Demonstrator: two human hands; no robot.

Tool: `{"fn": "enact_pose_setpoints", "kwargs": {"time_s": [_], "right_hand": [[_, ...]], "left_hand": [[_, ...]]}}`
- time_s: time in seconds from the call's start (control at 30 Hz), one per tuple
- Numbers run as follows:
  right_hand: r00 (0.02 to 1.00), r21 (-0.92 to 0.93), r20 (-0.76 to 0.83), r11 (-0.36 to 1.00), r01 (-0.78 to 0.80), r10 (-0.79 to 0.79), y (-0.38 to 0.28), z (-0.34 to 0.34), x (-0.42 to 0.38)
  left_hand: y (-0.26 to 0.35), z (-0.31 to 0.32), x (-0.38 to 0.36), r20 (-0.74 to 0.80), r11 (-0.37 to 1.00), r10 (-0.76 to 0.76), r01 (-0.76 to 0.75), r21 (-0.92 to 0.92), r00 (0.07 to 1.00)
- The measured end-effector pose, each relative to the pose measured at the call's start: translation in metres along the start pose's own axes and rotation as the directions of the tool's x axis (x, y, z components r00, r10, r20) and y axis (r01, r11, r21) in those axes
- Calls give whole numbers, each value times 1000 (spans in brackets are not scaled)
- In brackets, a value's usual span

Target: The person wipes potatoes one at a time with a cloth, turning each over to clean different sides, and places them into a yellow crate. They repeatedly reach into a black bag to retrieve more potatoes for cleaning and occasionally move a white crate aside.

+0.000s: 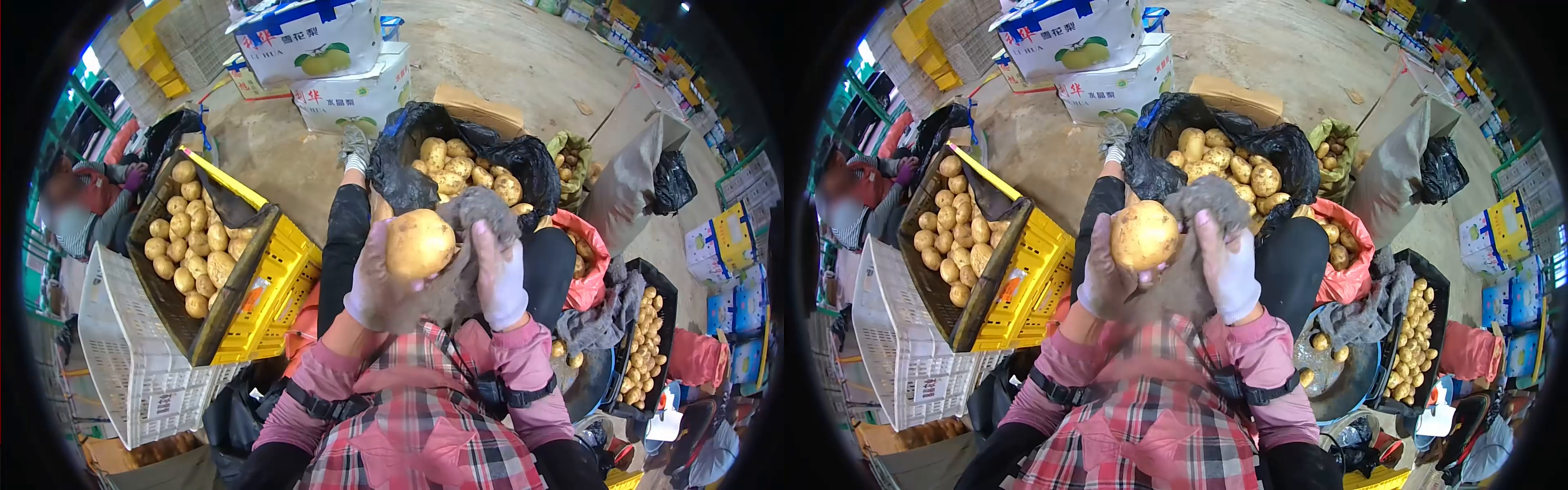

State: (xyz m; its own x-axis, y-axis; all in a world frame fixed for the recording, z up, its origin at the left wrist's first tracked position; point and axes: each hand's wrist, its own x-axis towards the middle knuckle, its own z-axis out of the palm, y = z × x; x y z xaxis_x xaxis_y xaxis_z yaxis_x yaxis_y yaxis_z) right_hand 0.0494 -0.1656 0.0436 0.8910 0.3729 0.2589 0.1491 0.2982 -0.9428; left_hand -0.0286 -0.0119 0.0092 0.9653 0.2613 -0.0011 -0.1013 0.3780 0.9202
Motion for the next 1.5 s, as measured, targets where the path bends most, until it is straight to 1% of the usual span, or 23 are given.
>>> {"fn": "enact_pose_setpoints", "kwargs": {"time_s": [0.17,0.23,0.3,0.33,0.43,0.53,0.63,0.73,0.77,0.87,0.9,1.0,1.03,1.1,1.13,1.17,1.2,1.23,1.3,1.33,1.37,1.4,1.5], "right_hand": [[981,-136,187,991,-17,43,6,7,-23],[956,-310,294,943,121,-26,12,12,-27],[851,-488,468,732,475,-240,28,16,-28],[780,-536,537,585,609,-321,26,21,-29],[923,-446,122,811,379,-364,41,36,-30],[987,-537,-83,828,-159,136,47,8,-8],[1000,-488,11,873,14,-11,34,-1,-14],[777,-627,404,472,619,-483,16,14,-20],[760,-653,405,421,629,-509,15,20,-17],[961,-708,219,651,275,-167,22,14,-11],[998,-778,50,625,58,-30,12,17,-5],[980,-882,-92,471,1,-175,31,-5,15],[957,-858,-79,508,76,-277,35,-14,14],[926,-753,-33,619,224,-375,37,-16,-1],[874,-648,2,666,371,-485,24,-5,-9],[814,-674,314,490,553,-488,21,-11,-14],[716,-687,446,307,658,-537,23,-3,-13],[873,-732,288,497,466,-395,30,-4,-16],[997,-582,71,813,26,19,20,2,-3],[990,-677,139,733,67,37,45,-22,7],[981,-605,80,774,188,-176,80,-35,21],[997,-481,16,874,72,-73,73,-38,22],[995,-311,12,945,-95,104,75,-52,32]], "left_hand": [[-42,-30,15,74,594,432,-345,727,899],[-38,-24,10,93,756,268,-269,596,959],[-33,-25,8,60,998,-66,67,-12,996],[-30,-25,8,15,904,-182,173,-390,983],[1,0,5,-13,666,-321,216,-714,947],[-8,-7,4,93,571,-267,236,-786,959],[-16,-14,7,183,540,-185,256,-802,965],[0,13,6,104,636,-215,220,-740,971],[-22,4,7,240,602,-115,260,-755,964],[-50,-11,14,14,794,-178,152,-589,984],[-58,-20,14,69,726,-294,270,-632,953],[-32,-5,3,157,734,-188,245,-634,970],[-7,14,0,242,671,-249,347,-655,938],[-27,5,5,100,861,-191,215,-460,977],[-30,0,4,246,685,-87,238,-688,965],[-33,-4,4,384,451,19,335,-827,923],[-18,11,5,292,577,-140,317,-752,946],[-34,9,0,228,771,-48,182,-610,972],[-53,6,3,-84,786,-250,151,-599,965],[-50,-5,3,-247,782,-335,122,-611,909],[-26,-11,-1,272,487,-242,359,-796,931],[-17,-26,-4,301,477,-186,354,-804,935],[43,-71,-30,-106,752,51,-108,-650,993]]}}
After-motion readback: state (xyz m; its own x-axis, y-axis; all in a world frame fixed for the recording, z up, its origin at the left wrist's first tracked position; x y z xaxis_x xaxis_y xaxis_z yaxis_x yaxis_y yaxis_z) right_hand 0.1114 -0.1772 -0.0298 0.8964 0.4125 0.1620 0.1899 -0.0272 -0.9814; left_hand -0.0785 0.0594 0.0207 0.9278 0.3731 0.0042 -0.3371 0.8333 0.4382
